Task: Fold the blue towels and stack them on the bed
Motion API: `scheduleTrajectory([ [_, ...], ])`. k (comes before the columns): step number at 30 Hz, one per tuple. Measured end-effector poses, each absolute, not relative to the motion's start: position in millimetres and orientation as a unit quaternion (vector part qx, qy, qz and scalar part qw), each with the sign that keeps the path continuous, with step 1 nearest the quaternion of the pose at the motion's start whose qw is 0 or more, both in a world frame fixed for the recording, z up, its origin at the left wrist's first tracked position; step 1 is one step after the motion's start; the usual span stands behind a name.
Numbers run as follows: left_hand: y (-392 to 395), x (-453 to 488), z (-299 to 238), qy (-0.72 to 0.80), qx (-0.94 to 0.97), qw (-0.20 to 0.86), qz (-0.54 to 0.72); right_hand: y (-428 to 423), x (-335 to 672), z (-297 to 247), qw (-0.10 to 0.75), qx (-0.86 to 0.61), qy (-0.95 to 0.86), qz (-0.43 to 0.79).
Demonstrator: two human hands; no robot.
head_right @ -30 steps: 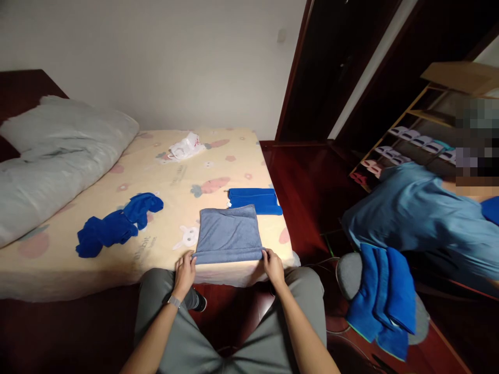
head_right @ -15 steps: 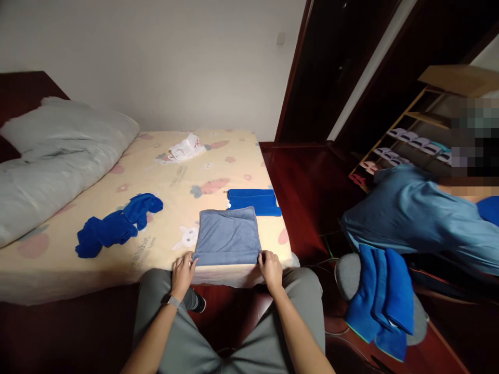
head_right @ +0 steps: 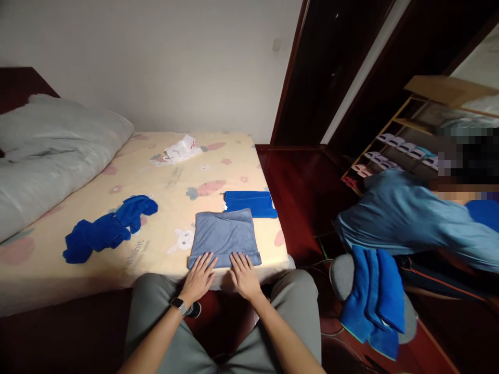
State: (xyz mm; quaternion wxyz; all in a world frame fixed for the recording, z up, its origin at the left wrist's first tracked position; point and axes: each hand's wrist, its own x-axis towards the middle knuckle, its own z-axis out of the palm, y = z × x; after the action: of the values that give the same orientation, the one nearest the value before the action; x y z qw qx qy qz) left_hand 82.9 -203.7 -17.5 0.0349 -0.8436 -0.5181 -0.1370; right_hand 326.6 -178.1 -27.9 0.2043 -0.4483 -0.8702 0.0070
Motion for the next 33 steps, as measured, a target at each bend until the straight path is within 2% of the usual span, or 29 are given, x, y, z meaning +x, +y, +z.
scheduleTrajectory([
  [5, -205.3, 58.5, -28.6, -0.540, -0.832, 0.013, -0.129, -169.0, 344.7, -43.1, 0.161, -0.430, -0.888, 0.012],
  [14, -212.0, 28.0, -40.3, -0.560, -0.817, 0.002, -0.140, -155.2, 391.7, -52.8, 0.145, -0.448, -0.882, 0.018],
  [23, -227.4, 22.5, -9.6, -0.616, -0.762, 0.014, -0.198, -171.3, 403.0, -29.3, 0.214, -0.498, -0.840, 0.021],
  [29, -212.3, 22.5, -21.6, -0.626, -0.754, -0.021, -0.198, -159.5, 403.8, -47.8, 0.225, -0.495, -0.835, 0.088],
  [33, -203.7, 19.1, -24.3, -0.634, -0.741, -0.028, -0.217, -149.1, 404.7, -55.4, 0.243, -0.497, -0.828, 0.092],
])
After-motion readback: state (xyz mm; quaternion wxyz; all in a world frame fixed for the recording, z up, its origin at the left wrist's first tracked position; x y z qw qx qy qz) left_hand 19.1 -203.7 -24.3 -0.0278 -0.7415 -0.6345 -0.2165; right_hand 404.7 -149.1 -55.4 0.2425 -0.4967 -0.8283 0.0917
